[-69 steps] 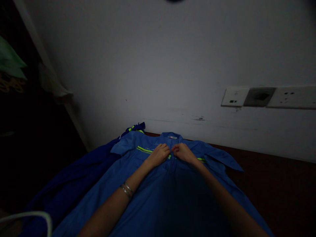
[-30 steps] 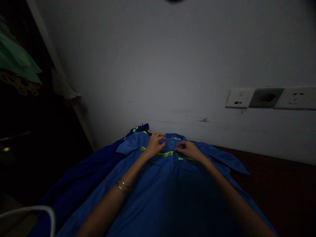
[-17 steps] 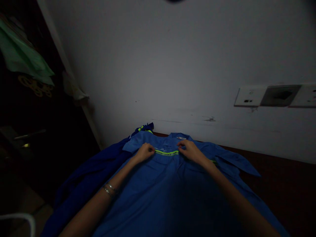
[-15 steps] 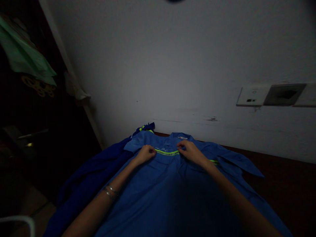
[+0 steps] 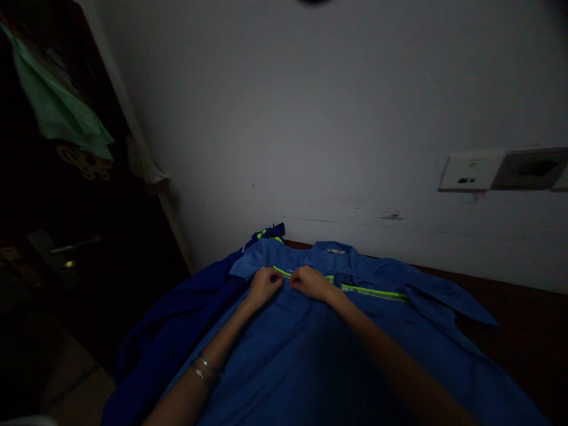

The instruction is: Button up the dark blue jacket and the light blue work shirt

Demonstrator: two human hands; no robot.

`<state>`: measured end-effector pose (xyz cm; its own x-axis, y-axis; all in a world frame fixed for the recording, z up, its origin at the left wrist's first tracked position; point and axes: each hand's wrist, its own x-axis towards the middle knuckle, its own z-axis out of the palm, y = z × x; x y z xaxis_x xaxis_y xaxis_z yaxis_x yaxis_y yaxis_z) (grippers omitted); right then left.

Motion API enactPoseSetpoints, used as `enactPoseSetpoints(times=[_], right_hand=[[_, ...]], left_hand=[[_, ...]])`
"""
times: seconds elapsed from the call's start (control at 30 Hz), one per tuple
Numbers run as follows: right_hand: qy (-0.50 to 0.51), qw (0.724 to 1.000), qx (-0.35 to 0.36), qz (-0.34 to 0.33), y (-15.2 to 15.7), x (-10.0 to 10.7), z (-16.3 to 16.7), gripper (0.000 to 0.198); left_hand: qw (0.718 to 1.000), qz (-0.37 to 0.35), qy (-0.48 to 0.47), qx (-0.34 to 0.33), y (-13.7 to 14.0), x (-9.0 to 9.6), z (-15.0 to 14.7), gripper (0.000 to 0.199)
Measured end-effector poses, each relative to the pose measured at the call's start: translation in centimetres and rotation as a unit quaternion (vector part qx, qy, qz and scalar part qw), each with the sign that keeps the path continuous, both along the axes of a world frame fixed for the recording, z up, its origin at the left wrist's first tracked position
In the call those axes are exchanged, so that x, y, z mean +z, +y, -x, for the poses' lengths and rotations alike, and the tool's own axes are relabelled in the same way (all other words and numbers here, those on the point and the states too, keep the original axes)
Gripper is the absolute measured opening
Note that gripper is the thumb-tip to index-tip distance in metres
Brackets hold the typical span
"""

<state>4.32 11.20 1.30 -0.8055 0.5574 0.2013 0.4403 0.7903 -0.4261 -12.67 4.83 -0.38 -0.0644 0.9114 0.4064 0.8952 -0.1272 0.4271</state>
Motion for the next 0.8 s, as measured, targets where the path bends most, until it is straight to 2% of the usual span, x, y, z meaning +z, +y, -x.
enactPoseSetpoints(times=[0.23,0.47,0.8], right_hand=[[0.000,0.999,0.006,0.034,0.5,-2.3,0.3,0.021],[0.040,0.998,0.007,0.050,0.8,-3.2,0.6,0.027],[0.079,0.986,0.012,0.144,1.2,-3.7,0.9,0.029]], left_hand=[[1.000,-0.004,0.016,0.008,-0.2,-0.7,-0.2,0.017],[1.000,-0.004,0.024,0.014,-0.4,-0.4,-0.6,0.019],[0.999,-0.020,0.029,0.014,-0.6,-0.5,-1.1,0.019]])
